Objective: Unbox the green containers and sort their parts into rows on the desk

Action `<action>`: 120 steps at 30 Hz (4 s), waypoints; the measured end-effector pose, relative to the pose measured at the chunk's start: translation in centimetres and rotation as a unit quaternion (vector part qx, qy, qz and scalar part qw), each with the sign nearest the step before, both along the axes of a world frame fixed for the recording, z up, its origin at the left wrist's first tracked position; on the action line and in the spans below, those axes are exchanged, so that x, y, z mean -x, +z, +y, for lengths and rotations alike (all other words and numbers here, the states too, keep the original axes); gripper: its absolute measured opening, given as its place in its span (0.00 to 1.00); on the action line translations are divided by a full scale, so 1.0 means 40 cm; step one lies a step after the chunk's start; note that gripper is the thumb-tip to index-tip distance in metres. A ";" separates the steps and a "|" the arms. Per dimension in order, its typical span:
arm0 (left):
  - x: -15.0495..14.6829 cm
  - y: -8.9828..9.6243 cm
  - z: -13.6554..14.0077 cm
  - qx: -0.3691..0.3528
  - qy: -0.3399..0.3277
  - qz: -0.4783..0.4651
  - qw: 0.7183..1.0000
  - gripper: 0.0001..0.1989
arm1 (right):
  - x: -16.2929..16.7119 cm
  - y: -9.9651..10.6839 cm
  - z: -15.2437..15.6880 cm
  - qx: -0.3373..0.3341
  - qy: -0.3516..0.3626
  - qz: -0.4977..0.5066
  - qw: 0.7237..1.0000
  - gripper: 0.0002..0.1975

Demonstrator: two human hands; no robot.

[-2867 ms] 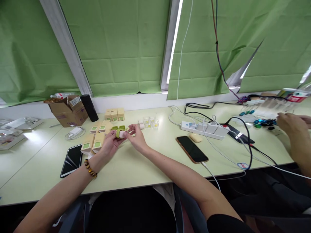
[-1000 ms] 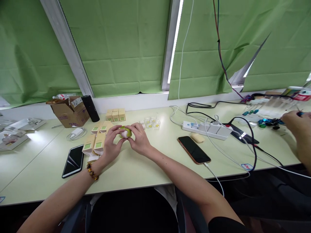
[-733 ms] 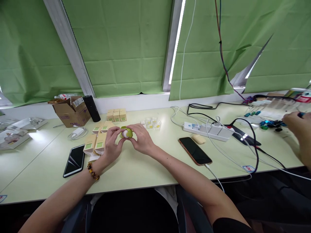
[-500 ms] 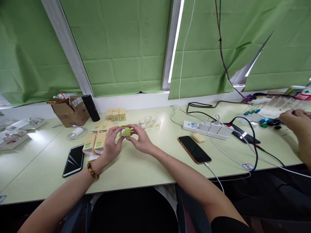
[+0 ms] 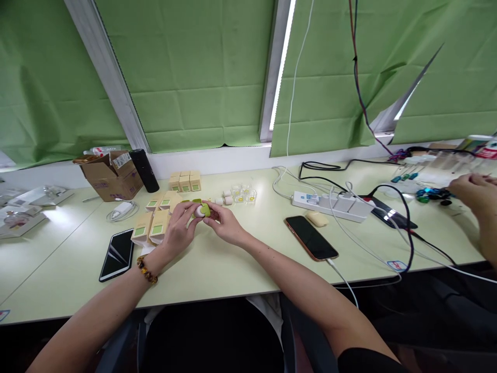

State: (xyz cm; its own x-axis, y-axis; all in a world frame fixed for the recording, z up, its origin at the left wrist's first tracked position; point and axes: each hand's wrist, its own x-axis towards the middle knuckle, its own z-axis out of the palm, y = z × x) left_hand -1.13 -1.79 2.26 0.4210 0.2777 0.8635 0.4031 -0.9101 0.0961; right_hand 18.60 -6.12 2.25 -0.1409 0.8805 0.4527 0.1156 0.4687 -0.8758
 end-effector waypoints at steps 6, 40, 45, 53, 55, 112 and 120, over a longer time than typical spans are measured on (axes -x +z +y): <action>-0.003 -0.002 -0.008 -0.029 0.007 0.035 0.999 0.20 | 0.005 0.008 -0.010 0.018 -0.062 -0.036 0.997 0.28; -0.012 -0.009 -0.007 -0.095 0.029 0.085 0.991 0.21 | 0.047 -0.031 -0.004 -0.157 -0.152 -0.110 0.970 0.21; -0.019 -0.014 -0.004 -0.090 0.036 0.091 0.991 0.20 | 0.047 -0.036 0.005 -0.140 -0.150 -0.086 0.975 0.22; -0.022 -0.019 0.004 -0.106 0.053 0.102 0.988 0.20 | 0.049 -0.025 0.002 -0.124 -0.148 -0.079 0.978 0.21; -0.022 -0.022 0.006 -0.103 0.054 0.100 0.988 0.20 | 0.050 -0.023 0.003 -0.116 -0.142 -0.073 0.980 0.21; -0.014 -0.011 0.057 0.573 -0.326 -0.421 0.623 0.12 | 0.005 -0.059 0.029 -0.103 -0.099 -0.252 0.957 0.13; -0.023 0.021 0.002 0.611 -0.378 -0.388 0.577 0.15 | 0.044 -0.016 -0.007 -0.175 -0.181 -0.108 0.962 0.19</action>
State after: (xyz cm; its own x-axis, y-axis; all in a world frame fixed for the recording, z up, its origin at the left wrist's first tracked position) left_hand -0.20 -1.70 3.11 0.4392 0.8692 0.2272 -0.6602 0.1408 0.7377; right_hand 16.85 -6.42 1.61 0.0230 0.6890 0.7244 0.4877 0.6248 -0.6098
